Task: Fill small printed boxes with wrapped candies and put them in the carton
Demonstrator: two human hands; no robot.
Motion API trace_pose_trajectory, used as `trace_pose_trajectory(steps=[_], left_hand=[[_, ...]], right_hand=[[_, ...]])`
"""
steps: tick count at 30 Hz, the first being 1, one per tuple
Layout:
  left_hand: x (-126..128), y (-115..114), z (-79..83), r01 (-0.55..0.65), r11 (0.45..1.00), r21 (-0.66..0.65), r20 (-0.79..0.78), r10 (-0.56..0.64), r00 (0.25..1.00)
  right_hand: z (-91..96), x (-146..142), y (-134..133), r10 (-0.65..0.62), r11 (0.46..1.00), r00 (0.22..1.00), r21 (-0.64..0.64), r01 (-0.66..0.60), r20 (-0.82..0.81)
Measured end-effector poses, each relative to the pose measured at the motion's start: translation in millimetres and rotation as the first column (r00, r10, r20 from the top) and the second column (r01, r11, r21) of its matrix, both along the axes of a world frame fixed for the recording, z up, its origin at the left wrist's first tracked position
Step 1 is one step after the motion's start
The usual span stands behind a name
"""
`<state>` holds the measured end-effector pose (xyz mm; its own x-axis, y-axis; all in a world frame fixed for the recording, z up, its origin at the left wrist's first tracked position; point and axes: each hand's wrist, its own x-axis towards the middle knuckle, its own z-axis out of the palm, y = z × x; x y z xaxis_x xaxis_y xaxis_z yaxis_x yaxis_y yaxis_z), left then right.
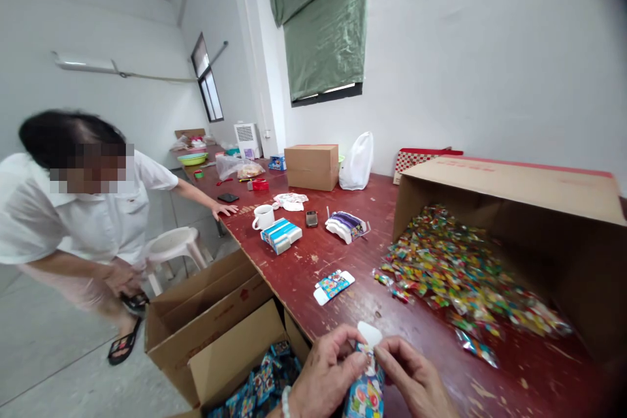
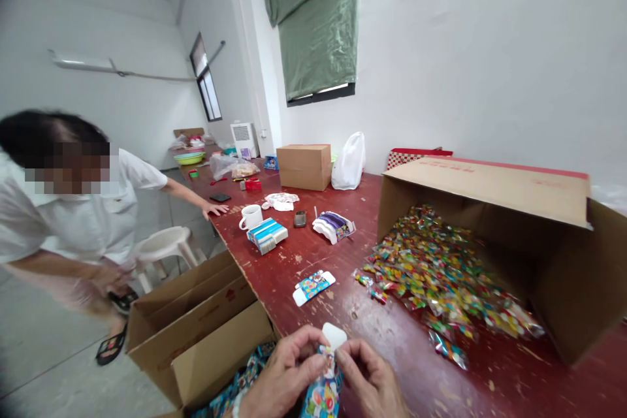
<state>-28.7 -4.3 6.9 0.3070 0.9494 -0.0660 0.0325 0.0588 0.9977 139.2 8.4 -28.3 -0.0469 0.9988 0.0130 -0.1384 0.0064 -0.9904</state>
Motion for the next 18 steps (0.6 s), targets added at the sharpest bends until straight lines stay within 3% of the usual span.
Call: trace_pose_trajectory(steps=[3, 9, 13, 16, 18], left_hand=[[0.6, -0.5, 0.1, 0.030, 1.000, 0.003, 0.048, -0.030, 0.998], [5.2, -0.4, -4.0, 0.020, 1.000, 0.007, 0.087, -0.021, 0.996], [8.8, 0.6, -11.6, -0.052, 0.999, 0.014, 0.148, 0.050, 0.988], [12.7, 1.5, -18.5, -0.105, 0.990, -0.098, 0.264, 0.128, 0.956], [15.8, 2.2, -22.2, -0.034, 0.971, -0.235, 0.402, 0.129, 0.906]], right_hand=[[2.7, 1.1, -1.3, 0.012, 1.000, 1.000, 0.000, -0.012, -0.007], [14.0, 0.5, -3.5, -0.051, 0.995, 0.984, -0.091, 0.035, -0.172], [12.4, 0.6, -3.9, -0.031, 0.994, 0.984, -0.107, 0.013, -0.175], [8.7, 1.7, -2.8, -0.056, 0.996, 0.985, -0.077, 0.044, -0.161], [7.6, 2.6, -2.7, -0.026, 0.999, 0.992, -0.047, 0.021, -0.121]])
